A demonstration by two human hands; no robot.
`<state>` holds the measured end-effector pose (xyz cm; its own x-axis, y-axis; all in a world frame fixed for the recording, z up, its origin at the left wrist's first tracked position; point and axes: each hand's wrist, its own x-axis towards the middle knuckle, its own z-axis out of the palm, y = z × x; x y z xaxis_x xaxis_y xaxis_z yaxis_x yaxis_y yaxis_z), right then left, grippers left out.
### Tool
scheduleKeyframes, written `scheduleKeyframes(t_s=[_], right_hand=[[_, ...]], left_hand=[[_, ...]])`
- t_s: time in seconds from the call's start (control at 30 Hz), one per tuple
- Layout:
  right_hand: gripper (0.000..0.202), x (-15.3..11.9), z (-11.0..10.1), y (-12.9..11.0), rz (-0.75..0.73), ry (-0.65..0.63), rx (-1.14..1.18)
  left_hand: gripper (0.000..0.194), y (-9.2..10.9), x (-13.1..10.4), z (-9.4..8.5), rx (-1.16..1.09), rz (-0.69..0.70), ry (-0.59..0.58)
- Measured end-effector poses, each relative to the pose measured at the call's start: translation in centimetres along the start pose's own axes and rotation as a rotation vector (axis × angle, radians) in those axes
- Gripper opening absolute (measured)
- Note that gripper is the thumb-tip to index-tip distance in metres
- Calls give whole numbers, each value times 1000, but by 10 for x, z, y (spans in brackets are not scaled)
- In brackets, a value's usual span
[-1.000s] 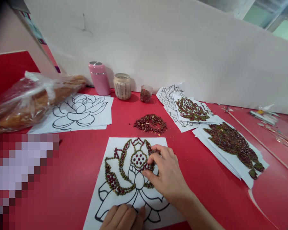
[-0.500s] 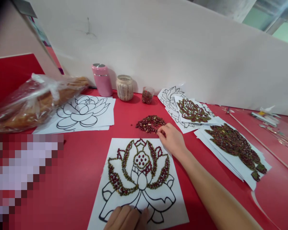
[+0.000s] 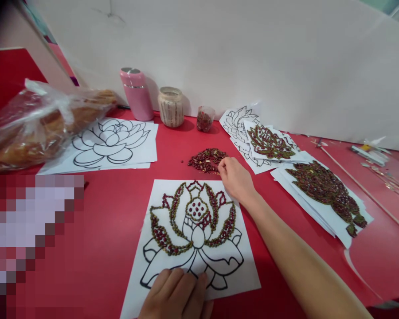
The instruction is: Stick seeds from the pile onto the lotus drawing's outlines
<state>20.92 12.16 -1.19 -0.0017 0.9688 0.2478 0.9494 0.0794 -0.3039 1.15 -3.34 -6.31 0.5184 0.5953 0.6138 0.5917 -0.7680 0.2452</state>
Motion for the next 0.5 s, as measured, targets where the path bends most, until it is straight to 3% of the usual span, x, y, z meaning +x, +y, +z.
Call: scheduleKeyframes(t_s=[0.17, 0.33, 0.5], right_hand=[[15, -12, -17, -11, -44, 23, 111], [10, -50, -30, -37, -253, -112, 350], [10, -83, -27, -50, -178, -214, 344]], left_hand=[[11, 0, 2, -1, 9, 26, 11], [12, 0, 5, -3, 9, 20, -6], [15, 0, 10, -5, 7, 4, 10]])
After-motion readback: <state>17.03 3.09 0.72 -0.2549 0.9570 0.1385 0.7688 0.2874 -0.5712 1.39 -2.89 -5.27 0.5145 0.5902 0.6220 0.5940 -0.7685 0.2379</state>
